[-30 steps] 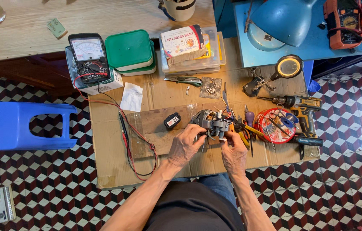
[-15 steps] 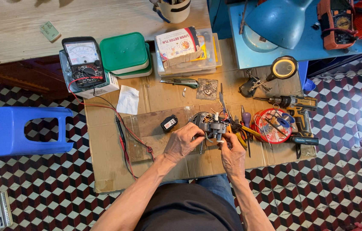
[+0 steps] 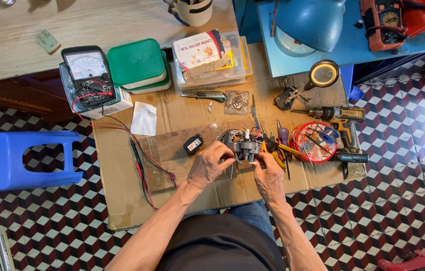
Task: The person disassembles a small motor or starter assembly on a workbench, using a power drill to remove screws and pliers to handle internal components. They separate the housing, inspect the copper windings, and reassemble the unit with the drill.
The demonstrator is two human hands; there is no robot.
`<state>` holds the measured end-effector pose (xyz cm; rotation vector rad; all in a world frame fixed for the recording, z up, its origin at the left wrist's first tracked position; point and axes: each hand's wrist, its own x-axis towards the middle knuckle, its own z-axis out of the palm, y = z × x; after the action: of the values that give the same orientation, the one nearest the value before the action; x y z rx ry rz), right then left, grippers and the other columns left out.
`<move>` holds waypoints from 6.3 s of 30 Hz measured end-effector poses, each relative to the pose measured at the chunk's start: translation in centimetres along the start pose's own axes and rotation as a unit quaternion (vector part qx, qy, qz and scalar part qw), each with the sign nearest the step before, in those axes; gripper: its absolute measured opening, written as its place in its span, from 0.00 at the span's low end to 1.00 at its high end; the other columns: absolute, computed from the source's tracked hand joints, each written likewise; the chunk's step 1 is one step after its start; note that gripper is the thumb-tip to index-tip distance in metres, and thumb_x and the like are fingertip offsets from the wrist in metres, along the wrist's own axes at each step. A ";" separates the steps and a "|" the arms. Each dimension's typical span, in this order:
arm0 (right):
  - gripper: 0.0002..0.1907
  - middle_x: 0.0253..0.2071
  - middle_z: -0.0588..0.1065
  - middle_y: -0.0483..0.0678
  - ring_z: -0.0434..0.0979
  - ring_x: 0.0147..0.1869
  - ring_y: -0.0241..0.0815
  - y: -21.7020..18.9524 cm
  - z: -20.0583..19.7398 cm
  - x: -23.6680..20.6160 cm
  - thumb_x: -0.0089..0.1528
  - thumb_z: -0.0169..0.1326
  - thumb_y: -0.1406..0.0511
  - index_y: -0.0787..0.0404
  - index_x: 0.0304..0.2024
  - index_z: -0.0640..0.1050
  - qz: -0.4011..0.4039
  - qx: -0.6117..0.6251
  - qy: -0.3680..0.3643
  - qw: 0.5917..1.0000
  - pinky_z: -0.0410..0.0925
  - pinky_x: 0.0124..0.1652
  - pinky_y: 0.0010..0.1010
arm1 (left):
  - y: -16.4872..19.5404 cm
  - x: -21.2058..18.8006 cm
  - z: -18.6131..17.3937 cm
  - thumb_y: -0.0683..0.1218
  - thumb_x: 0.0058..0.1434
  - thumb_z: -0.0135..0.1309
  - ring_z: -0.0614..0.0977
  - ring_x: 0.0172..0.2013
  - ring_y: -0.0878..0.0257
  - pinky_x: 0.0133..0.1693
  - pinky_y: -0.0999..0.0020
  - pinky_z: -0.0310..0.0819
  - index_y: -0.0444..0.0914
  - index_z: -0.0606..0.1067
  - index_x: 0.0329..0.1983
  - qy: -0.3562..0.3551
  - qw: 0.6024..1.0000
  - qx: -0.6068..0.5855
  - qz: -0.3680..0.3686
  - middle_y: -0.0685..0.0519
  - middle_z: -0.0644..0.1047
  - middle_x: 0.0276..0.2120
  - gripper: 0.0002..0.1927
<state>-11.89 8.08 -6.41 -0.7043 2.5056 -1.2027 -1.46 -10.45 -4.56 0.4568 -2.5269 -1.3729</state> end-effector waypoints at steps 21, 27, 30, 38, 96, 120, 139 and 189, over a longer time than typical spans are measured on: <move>0.10 0.41 0.81 0.56 0.84 0.43 0.47 0.3 0.3 0.1 0.67 0.52 0.67 0.66 0.49 0.75 0.074 0.047 -0.023 0.996 0.74 0.43 0.35 | -0.8 -0.7 0.6 0.42 0.60 0.62 0.84 0.35 0.60 0.38 0.69 0.83 0.38 0.81 0.41 0.015 0.998 0.017 0.053 0.53 0.80 0.41 0.07; 0.12 0.40 0.81 0.57 0.83 0.42 0.49 0.4 0.0 -0.3 0.66 0.50 0.67 0.66 0.51 0.75 0.033 0.029 -0.022 0.999 0.74 0.43 0.36 | -0.1 -0.3 0.5 0.44 0.58 0.64 0.85 0.36 0.60 0.38 0.71 0.83 0.38 0.79 0.40 0.001 1.000 0.004 0.001 0.53 0.80 0.39 0.09; 0.12 0.40 0.81 0.56 0.84 0.42 0.49 0.3 0.1 -0.2 0.65 0.51 0.67 0.66 0.50 0.74 0.057 0.062 -0.019 0.996 0.74 0.42 0.36 | 0.1 -0.8 0.2 0.41 0.58 0.63 0.84 0.35 0.58 0.38 0.68 0.81 0.37 0.81 0.42 0.022 0.999 0.017 0.046 0.51 0.80 0.40 0.09; 0.11 0.41 0.81 0.59 0.83 0.44 0.51 0.4 0.0 -0.2 0.66 0.50 0.68 0.65 0.50 0.75 0.033 0.014 -0.019 0.999 0.73 0.43 0.37 | -0.2 -0.4 0.5 0.42 0.59 0.63 0.85 0.36 0.61 0.38 0.71 0.83 0.38 0.80 0.38 0.002 1.000 0.007 0.022 0.53 0.80 0.39 0.06; 0.12 0.34 0.81 0.55 0.83 0.36 0.44 0.1 -1.0 0.1 0.67 0.50 0.65 0.64 0.50 0.78 0.089 0.022 -0.056 0.994 0.73 0.38 0.34 | -0.5 -1.4 0.6 0.41 0.59 0.62 0.84 0.34 0.61 0.37 0.69 0.82 0.41 0.81 0.46 0.032 0.995 0.040 0.084 0.54 0.80 0.39 0.11; 0.13 0.36 0.81 0.54 0.83 0.39 0.43 -0.1 -1.0 0.2 0.67 0.50 0.65 0.64 0.51 0.77 0.080 0.048 -0.050 0.994 0.73 0.40 0.34 | -0.5 -0.6 0.8 0.43 0.58 0.64 0.84 0.34 0.61 0.37 0.69 0.82 0.40 0.80 0.39 0.026 0.998 0.016 0.047 0.55 0.80 0.37 0.07; 0.17 0.34 0.80 0.51 0.79 0.32 0.39 3.5 -1.0 3.0 0.67 0.52 0.59 0.67 0.41 0.81 0.364 0.299 -0.206 0.858 0.71 0.33 0.27 | 0.0 -1.4 0.9 0.43 0.58 0.63 0.84 0.34 0.59 0.37 0.67 0.81 0.38 0.80 0.42 0.023 0.999 0.018 0.042 0.54 0.80 0.40 0.10; 0.12 0.33 0.84 0.55 0.82 0.28 0.39 0.6 -2.7 9.0 0.66 0.49 0.66 0.67 0.40 0.82 0.334 -0.001 -0.379 0.863 0.68 0.26 0.26 | -4.9 1.5 1.7 0.48 0.31 0.78 0.67 0.67 0.47 0.65 0.50 0.58 0.47 0.54 0.73 -0.074 0.997 -0.009 -0.033 0.46 0.64 0.69 0.65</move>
<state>-20.84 5.40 -5.56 -0.1843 1.8126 -0.5123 -2.62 -12.22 -9.55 0.4565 -2.6355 -1.5035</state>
